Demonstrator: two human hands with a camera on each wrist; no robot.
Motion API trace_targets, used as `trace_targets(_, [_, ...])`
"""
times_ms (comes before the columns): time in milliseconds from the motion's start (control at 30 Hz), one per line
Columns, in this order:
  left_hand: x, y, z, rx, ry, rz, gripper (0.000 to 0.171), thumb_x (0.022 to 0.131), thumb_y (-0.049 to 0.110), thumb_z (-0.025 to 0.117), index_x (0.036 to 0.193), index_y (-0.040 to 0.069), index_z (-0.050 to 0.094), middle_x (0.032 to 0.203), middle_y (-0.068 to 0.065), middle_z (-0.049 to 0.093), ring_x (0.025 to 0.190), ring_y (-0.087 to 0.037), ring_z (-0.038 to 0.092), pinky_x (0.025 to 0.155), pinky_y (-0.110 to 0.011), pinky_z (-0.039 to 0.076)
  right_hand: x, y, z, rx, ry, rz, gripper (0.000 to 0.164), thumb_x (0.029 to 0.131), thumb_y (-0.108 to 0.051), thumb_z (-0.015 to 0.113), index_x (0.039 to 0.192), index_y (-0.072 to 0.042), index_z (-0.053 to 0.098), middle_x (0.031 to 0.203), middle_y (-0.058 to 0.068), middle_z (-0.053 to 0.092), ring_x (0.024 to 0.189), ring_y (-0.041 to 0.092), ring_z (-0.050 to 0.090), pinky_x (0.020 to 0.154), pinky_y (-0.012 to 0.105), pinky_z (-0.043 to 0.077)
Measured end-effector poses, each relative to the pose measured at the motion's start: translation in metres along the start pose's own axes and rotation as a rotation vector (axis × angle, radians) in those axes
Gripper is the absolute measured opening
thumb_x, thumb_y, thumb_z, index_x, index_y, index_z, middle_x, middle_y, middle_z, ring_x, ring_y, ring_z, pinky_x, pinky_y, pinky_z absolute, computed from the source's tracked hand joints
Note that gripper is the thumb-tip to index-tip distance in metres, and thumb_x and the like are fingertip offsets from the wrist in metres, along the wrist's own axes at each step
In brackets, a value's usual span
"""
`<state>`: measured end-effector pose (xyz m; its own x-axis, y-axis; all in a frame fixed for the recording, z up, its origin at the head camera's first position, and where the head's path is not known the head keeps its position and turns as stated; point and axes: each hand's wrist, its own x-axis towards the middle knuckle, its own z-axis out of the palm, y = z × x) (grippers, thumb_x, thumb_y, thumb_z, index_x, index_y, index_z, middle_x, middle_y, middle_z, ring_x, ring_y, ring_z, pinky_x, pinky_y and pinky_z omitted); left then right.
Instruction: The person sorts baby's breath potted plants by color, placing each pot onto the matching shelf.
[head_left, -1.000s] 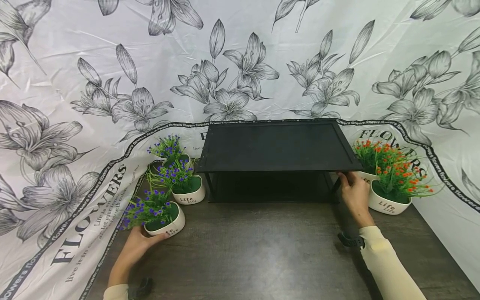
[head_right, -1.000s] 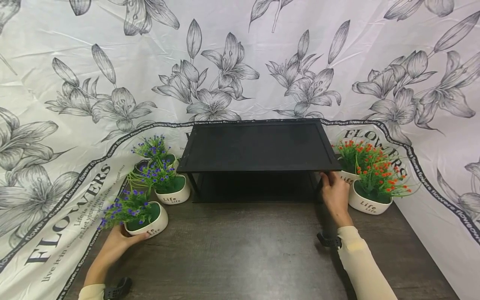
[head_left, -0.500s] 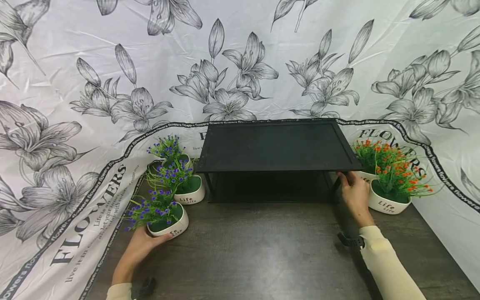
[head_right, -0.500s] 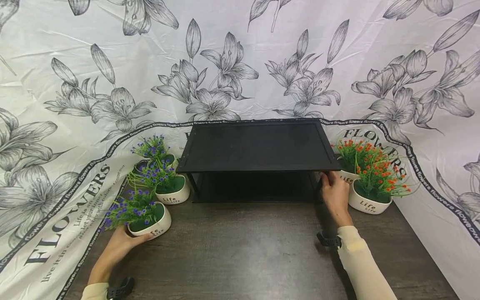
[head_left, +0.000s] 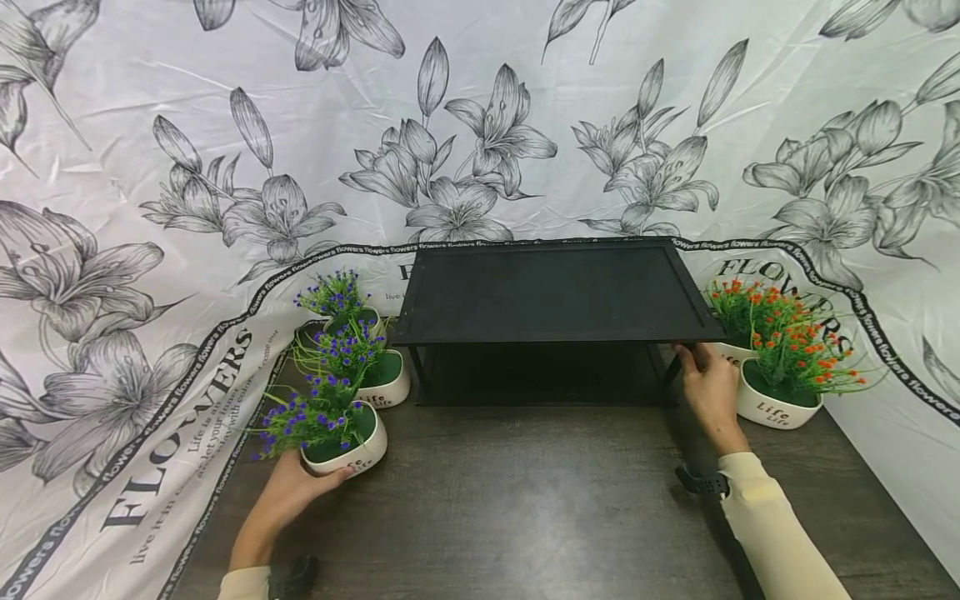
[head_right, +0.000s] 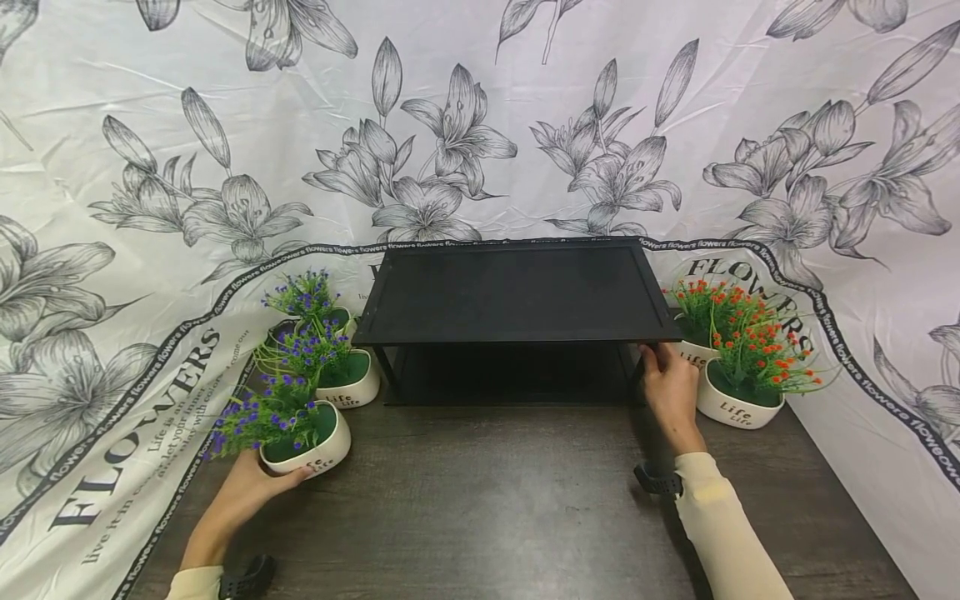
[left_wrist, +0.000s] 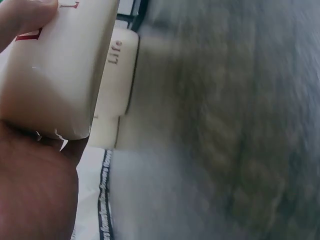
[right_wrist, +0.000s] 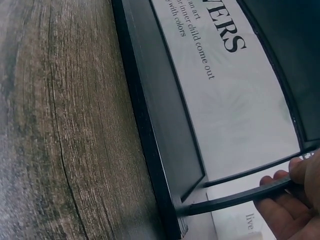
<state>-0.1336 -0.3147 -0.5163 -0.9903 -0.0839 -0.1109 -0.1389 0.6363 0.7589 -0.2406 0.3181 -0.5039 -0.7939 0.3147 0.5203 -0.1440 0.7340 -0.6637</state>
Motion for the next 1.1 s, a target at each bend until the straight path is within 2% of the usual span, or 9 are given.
trace_targets(167, [-0.001, 0.012, 0.003, 0.003, -0.001, 0.031, 0.072, 0.084, 0.034, 0.091, 0.135, -0.005, 0.057, 0.123, -0.019, 0.073, 0.11, -0.021, 0.068, 0.094, -0.027, 0.053, 0.0, 0.001, 0.001, 0.0, -0.001, 0.001, 0.021, 0.106, -0.012, 0.067, 0.118, 0.002, 0.077, 0.112, 0.025, 0.079, 0.095, 0.045, 0.078, 0.069, -0.003, 0.03])
trace_targets(333, [0.001, 0.018, 0.009, -0.016, -0.01, 0.064, 0.068, 0.084, 0.032, 0.091, 0.133, -0.002, 0.058, 0.12, -0.015, 0.074, 0.106, -0.016, 0.067, 0.093, -0.026, 0.053, 0.0, 0.001, 0.0, -0.014, 0.004, -0.004, 0.02, 0.106, -0.012, 0.067, 0.116, 0.002, 0.078, 0.109, 0.023, 0.08, 0.093, 0.042, 0.078, 0.066, 0.0, 0.032])
trace_targets(533, [0.003, 0.028, 0.017, -0.074, -0.056, 0.095, 0.059, 0.083, 0.026, 0.091, 0.127, -0.003, 0.064, 0.114, -0.013, 0.076, 0.096, -0.01, 0.068, 0.086, -0.024, 0.055, 0.0, 0.002, -0.001, -0.039, 0.01, -0.003, 0.019, 0.105, -0.013, 0.069, 0.114, 0.0, 0.079, 0.104, 0.021, 0.081, 0.086, 0.028, 0.075, 0.064, 0.004, 0.035])
trace_targets(633, [0.006, 0.031, 0.021, -0.081, -0.076, 0.111, 0.061, 0.084, 0.026, 0.091, 0.13, -0.002, 0.064, 0.116, -0.012, 0.076, 0.097, -0.009, 0.068, 0.086, -0.025, 0.055, 0.0, 0.002, -0.001, -0.042, 0.008, -0.001, 0.019, 0.106, -0.014, 0.068, 0.114, 0.0, 0.078, 0.103, 0.021, 0.081, 0.086, 0.031, 0.076, 0.065, 0.006, 0.036])
trace_targets(767, [0.009, 0.035, 0.027, -0.116, -0.107, 0.137, 0.064, 0.084, 0.025, 0.091, 0.136, 0.0, 0.062, 0.121, -0.013, 0.075, 0.101, -0.008, 0.069, 0.087, -0.024, 0.055, -0.001, 0.002, -0.001, -0.02, -0.014, 0.01, 0.021, 0.107, -0.014, 0.066, 0.116, 0.002, 0.077, 0.108, 0.024, 0.08, 0.092, 0.042, 0.078, 0.066, 0.002, 0.033])
trace_targets(933, [0.014, 0.041, 0.034, -0.175, -0.13, 0.183, 0.07, 0.083, 0.021, 0.092, 0.141, 0.001, 0.059, 0.126, -0.014, 0.074, 0.106, -0.007, 0.069, 0.093, -0.024, 0.055, 0.0, 0.001, 0.0, -0.001, -0.026, 0.018, 0.023, 0.108, -0.015, 0.064, 0.117, 0.002, 0.077, 0.112, 0.025, 0.079, 0.096, 0.045, 0.078, 0.067, -0.002, 0.031])
trace_targets(1033, [0.015, 0.045, 0.037, -0.185, -0.167, 0.197, 0.064, 0.084, 0.022, 0.09, 0.137, 0.0, 0.062, 0.122, -0.014, 0.075, 0.103, -0.008, 0.07, 0.089, -0.025, 0.056, 0.001, 0.001, 0.0, -0.01, -0.019, 0.01, 0.022, 0.108, -0.015, 0.065, 0.115, 0.002, 0.077, 0.11, 0.024, 0.079, 0.09, 0.037, 0.078, 0.066, 0.0, 0.032])
trace_targets(1100, [0.016, 0.048, 0.041, -0.19, -0.188, 0.205, 0.06, 0.085, 0.022, 0.09, 0.135, -0.001, 0.065, 0.119, -0.013, 0.076, 0.1, -0.009, 0.071, 0.087, -0.025, 0.057, 0.001, 0.001, -0.001, -0.014, -0.012, 0.006, 0.021, 0.107, -0.014, 0.066, 0.113, 0.001, 0.078, 0.108, 0.024, 0.08, 0.083, 0.02, 0.076, 0.065, 0.001, 0.034])
